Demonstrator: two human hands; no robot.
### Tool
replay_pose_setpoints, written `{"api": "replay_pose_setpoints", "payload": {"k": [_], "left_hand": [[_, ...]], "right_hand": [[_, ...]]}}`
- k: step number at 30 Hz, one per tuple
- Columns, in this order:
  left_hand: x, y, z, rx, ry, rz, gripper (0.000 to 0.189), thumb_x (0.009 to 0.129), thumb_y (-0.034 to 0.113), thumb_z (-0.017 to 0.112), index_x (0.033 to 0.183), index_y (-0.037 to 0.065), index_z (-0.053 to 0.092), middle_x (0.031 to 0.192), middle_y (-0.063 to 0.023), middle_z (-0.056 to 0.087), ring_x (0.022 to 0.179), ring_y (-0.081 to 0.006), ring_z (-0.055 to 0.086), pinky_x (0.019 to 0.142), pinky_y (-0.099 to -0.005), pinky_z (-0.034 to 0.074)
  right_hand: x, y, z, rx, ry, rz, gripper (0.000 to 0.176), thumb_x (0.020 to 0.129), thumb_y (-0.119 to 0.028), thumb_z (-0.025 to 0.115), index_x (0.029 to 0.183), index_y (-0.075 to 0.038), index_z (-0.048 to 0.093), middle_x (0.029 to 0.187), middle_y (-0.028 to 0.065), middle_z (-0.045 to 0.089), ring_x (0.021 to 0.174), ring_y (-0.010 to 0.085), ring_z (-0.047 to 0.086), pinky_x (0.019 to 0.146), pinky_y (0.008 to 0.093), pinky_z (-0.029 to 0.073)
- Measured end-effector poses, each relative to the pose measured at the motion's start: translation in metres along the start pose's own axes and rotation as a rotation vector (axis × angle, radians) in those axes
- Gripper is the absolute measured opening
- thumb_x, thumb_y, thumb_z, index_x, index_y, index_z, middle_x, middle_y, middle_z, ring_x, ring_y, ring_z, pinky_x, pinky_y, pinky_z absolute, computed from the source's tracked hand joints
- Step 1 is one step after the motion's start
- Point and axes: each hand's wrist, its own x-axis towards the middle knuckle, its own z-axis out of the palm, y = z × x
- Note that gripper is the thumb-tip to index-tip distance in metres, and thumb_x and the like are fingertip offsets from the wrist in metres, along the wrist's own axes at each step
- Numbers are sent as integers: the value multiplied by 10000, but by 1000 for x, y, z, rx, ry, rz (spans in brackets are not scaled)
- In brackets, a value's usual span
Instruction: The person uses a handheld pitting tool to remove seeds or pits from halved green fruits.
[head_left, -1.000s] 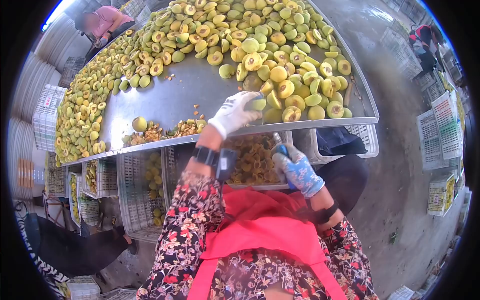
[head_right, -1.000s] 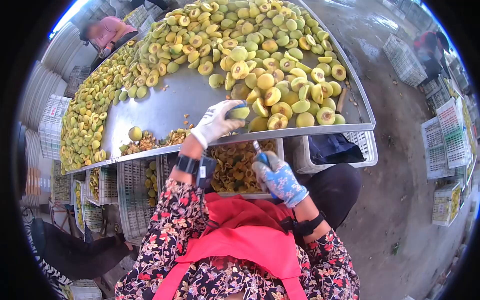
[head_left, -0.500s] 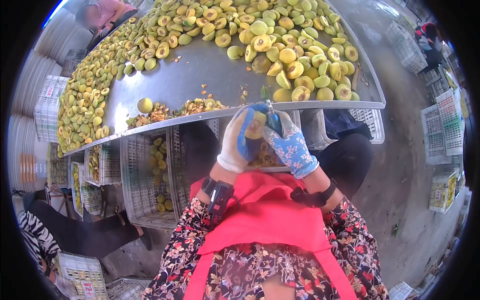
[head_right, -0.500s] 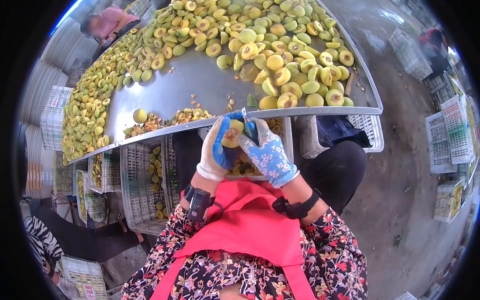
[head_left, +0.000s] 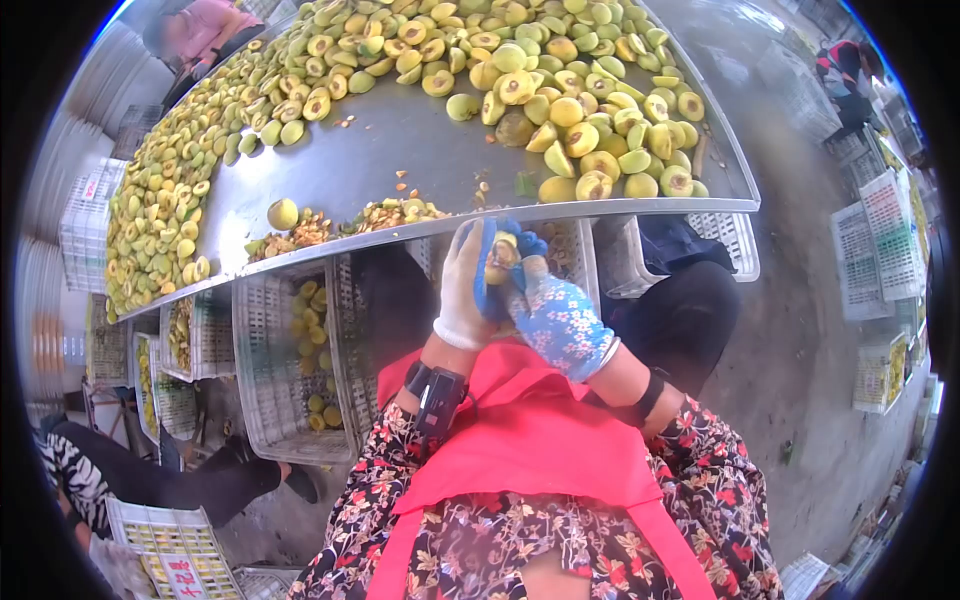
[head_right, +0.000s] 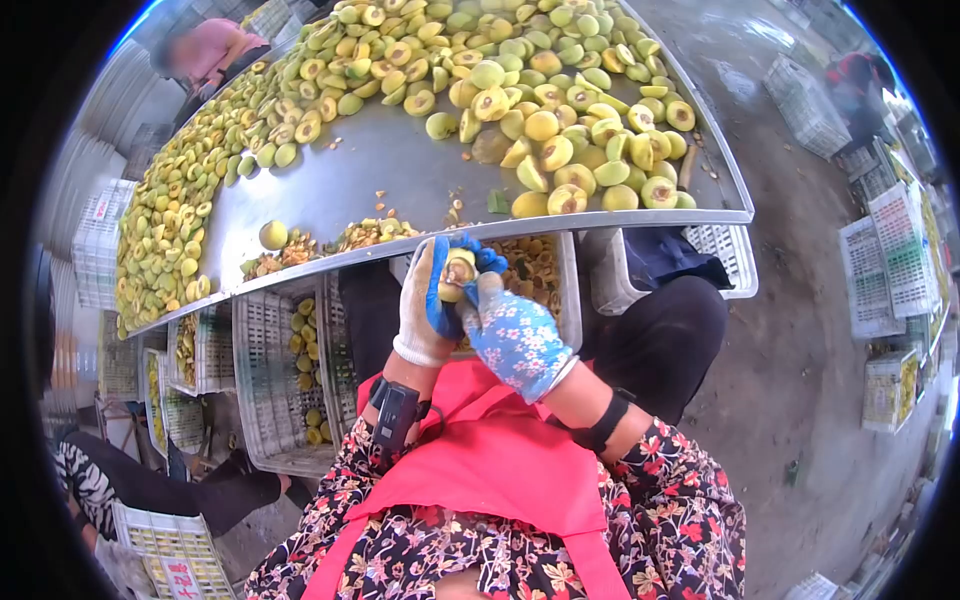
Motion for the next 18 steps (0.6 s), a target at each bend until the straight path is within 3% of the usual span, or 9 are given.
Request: {"api": "replay_pose_setpoints", "payload": {"k": [1, 2, 4, 5, 9, 14, 18], "left_hand": [[0, -6, -5, 194, 16, 77, 353, 1068, 313, 415, 1117, -7, 556, 1020, -167, 658, 955, -321, 671, 881, -447, 562], [1, -13, -10, 388, 47, 152, 329, 1065, 299, 434, 1096, -3, 562, 981, -151, 658, 906, -298, 674, 852, -436, 572], [2, -13, 0, -39, 205, -18, 314, 1061, 292, 452, 1081, 4, 574, 940, -122, 653, 840, -262, 667, 806, -425, 585], [2, 4, 11, -472, 314, -246, 309, 1060, 290, 457, 1073, 8, 581, 920, -108, 650, 808, -246, 661, 783, -421, 591], [3, 6, 16, -357, 348, -176, 315, 1056, 298, 467, 1071, 13, 601, 924, -104, 653, 783, -233, 657, 753, -426, 598], [8, 27, 26, -469, 311, -183, 374, 1058, 352, 454, 1130, 5, 577, 1004, -119, 641, 823, -255, 666, 783, -419, 596], [9, 22, 26, -387, 315, -156, 384, 1061, 356, 446, 1170, 5, 557, 1018, -121, 634, 850, -256, 671, 789, -415, 597]], "right_hand": [[-4, 1, 3, 75, -47, 38, 320, 959, -277, 579, 1094, -2, 485, 707, 219, 646, 631, 405, 653, 545, 502, 511], [-4, -1, 2, 103, -23, -55, 350, 960, -274, 574, 1127, 18, 479, 714, 235, 644, 643, 415, 652, 558, 509, 511], [-4, 6, 9, 213, -11, -61, 417, 961, -270, 561, 1195, 60, 459, 729, 262, 640, 666, 436, 649, 586, 522, 511], [-2, 6, 10, 209, -50, -16, 425, 959, -277, 557, 1189, 66, 456, 735, 267, 644, 670, 442, 648, 592, 529, 509], [1, 1, -1, 216, -146, 70, 424, 953, -291, 557, 1172, 56, 447, 729, 263, 652, 658, 451, 647, 593, 544, 506], [2, -4, 4, 139, 50, 18, 354, 951, -295, 570, 1120, -1, 470, 678, 208, 652, 605, 408, 653, 532, 525, 506], [2, -3, 3, 107, 25, 50, 359, 949, -296, 573, 1119, 6, 476, 683, 215, 651, 605, 412, 650, 533, 523, 505]]}}
